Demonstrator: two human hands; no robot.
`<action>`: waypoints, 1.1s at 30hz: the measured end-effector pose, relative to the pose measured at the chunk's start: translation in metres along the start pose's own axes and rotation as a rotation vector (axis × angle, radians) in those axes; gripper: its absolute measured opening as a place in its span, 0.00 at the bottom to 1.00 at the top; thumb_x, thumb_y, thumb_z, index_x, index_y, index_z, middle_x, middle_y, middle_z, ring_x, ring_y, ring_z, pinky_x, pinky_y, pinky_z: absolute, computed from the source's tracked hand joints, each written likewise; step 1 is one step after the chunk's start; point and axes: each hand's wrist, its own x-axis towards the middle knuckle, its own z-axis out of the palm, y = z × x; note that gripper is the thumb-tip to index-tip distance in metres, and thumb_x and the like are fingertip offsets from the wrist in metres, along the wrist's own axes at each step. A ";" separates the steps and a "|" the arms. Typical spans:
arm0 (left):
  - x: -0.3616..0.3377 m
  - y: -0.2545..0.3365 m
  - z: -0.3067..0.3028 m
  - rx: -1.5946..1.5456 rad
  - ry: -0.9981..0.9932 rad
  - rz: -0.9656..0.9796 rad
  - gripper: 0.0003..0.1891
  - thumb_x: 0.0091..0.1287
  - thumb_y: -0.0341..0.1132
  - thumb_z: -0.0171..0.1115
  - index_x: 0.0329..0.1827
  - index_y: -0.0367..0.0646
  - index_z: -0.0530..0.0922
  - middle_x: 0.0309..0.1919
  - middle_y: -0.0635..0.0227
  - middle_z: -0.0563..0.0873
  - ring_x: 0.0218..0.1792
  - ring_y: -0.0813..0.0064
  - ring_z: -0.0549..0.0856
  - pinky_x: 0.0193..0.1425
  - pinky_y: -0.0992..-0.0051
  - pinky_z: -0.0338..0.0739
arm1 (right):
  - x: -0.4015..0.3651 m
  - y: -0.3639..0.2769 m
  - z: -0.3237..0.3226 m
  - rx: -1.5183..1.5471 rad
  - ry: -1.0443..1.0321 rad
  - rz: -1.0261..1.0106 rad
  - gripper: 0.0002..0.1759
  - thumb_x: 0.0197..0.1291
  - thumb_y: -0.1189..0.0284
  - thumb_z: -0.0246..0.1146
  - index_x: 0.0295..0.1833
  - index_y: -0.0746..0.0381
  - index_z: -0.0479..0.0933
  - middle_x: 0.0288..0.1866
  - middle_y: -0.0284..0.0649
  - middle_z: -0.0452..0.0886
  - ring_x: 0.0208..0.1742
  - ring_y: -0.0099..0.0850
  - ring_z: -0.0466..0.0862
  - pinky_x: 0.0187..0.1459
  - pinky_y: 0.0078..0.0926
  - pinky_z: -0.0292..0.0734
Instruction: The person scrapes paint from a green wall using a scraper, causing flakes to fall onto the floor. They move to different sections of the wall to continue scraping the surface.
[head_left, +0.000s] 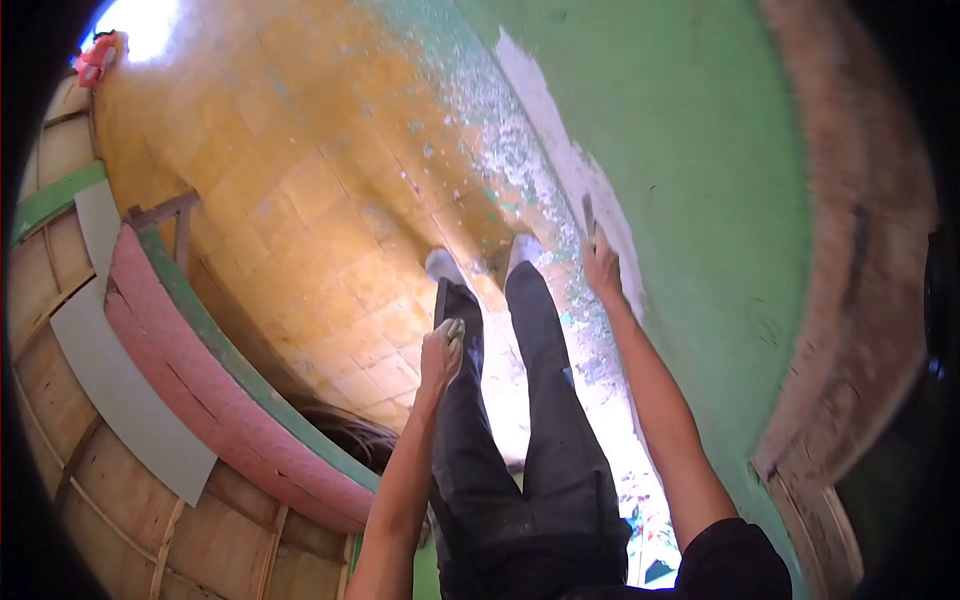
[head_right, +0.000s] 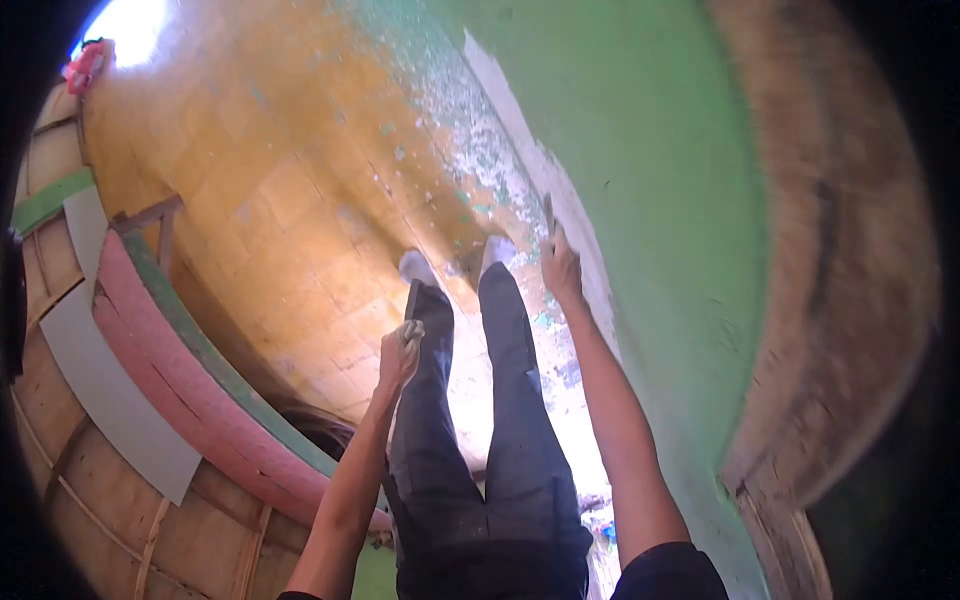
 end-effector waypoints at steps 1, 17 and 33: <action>0.006 -0.003 0.011 -0.018 0.008 -0.023 0.16 0.71 0.40 0.54 0.31 0.36 0.71 0.26 0.42 0.75 0.33 0.36 0.74 0.32 0.55 0.68 | 0.022 0.013 0.016 0.003 0.011 0.008 0.26 0.65 0.66 0.55 0.66 0.65 0.65 0.53 0.67 0.76 0.55 0.66 0.74 0.54 0.54 0.70; 0.211 0.111 0.209 -0.405 -0.374 0.215 0.34 0.70 0.42 0.56 0.77 0.44 0.54 0.54 0.39 0.79 0.59 0.49 0.79 0.61 0.65 0.72 | 0.042 0.048 0.051 0.845 -0.031 0.199 0.22 0.64 0.73 0.59 0.62 0.70 0.70 0.52 0.42 0.78 0.55 0.26 0.76 0.54 0.22 0.71; 0.229 0.136 0.240 -0.308 0.065 0.200 0.39 0.64 0.23 0.50 0.79 0.46 0.48 0.38 0.44 0.76 0.38 0.43 0.80 0.44 0.55 0.74 | 0.022 0.093 0.008 0.590 -0.323 0.228 0.42 0.61 0.72 0.58 0.78 0.69 0.48 0.62 0.51 0.75 0.64 0.37 0.73 0.60 0.30 0.70</action>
